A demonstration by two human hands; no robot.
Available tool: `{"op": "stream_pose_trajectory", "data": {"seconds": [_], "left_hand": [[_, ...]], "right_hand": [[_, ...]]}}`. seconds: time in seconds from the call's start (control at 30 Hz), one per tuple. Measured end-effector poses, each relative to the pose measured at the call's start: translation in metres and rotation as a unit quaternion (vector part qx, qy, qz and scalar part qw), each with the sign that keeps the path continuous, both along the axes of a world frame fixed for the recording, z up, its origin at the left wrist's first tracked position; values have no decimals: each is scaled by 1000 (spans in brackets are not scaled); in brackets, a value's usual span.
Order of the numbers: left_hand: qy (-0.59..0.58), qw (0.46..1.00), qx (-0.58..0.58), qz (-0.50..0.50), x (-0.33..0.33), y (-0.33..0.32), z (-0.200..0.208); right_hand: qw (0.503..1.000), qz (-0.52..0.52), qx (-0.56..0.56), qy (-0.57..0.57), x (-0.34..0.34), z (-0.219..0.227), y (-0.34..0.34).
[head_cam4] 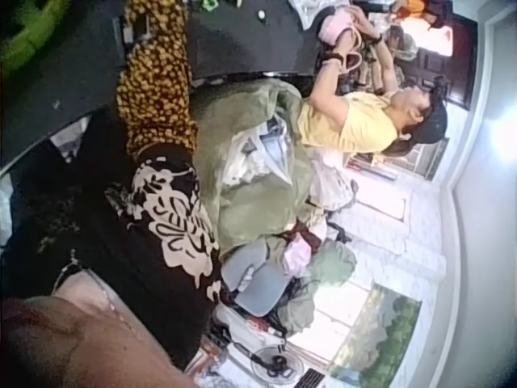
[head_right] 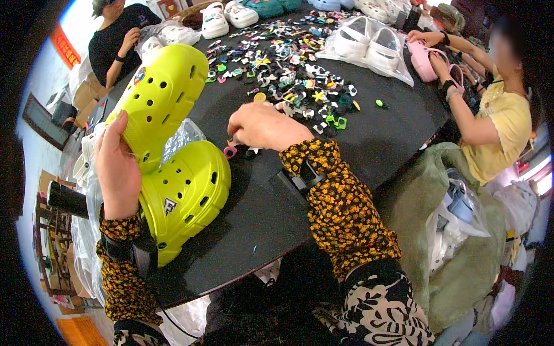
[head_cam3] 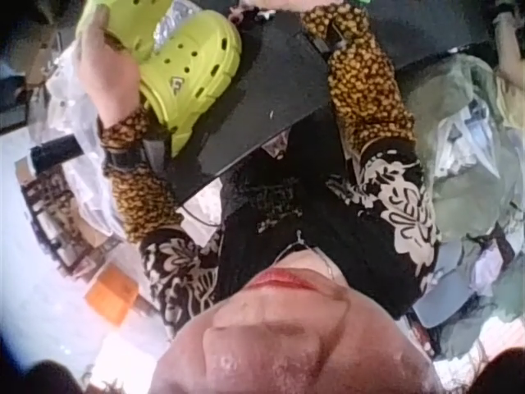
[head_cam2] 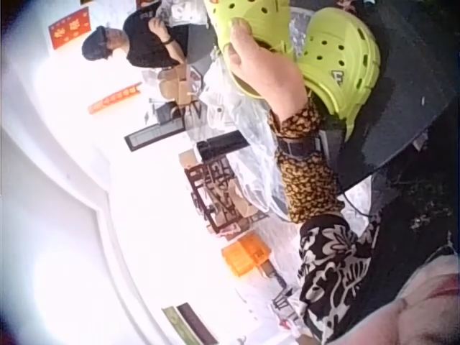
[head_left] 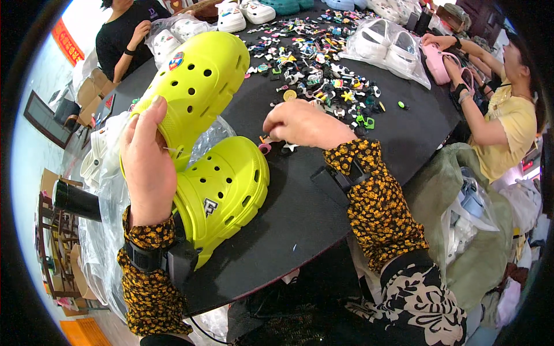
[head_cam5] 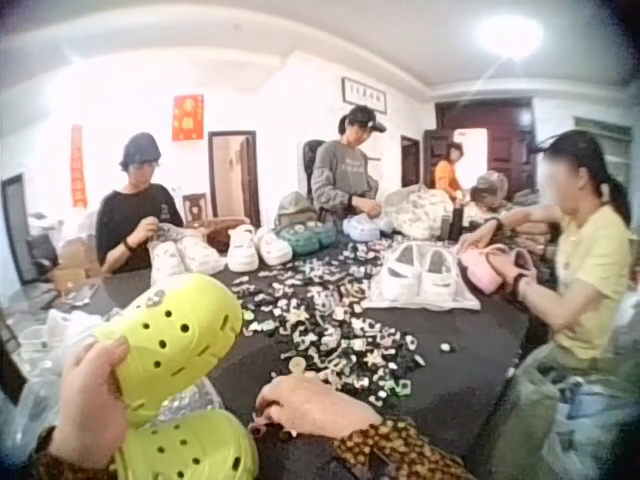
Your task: The recorder is decorating clog-style shoes by inserting charms into the holes.
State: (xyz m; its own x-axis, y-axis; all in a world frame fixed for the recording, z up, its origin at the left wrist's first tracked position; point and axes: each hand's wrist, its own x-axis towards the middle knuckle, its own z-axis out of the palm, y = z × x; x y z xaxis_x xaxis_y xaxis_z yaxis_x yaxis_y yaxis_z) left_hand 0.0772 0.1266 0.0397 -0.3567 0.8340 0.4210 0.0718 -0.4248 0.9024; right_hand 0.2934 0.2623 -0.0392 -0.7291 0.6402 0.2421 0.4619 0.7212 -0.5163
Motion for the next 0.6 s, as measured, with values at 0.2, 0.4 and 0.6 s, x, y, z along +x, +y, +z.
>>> {"op": "stream_pose_trajectory", "data": {"seconds": [0.2,0.4,0.6], "left_hand": [[-123,991,-32,-36,-2,1,0],[-147,987,-35,-48,-3,2,1],[-159,983,-51,-70,-2,1,3]], "right_hand": [[988,10,35,-149,1,15,-14],[998,-6,-40,40,0,8,-1],[960,1,-216,180,3,25,-7]]}}
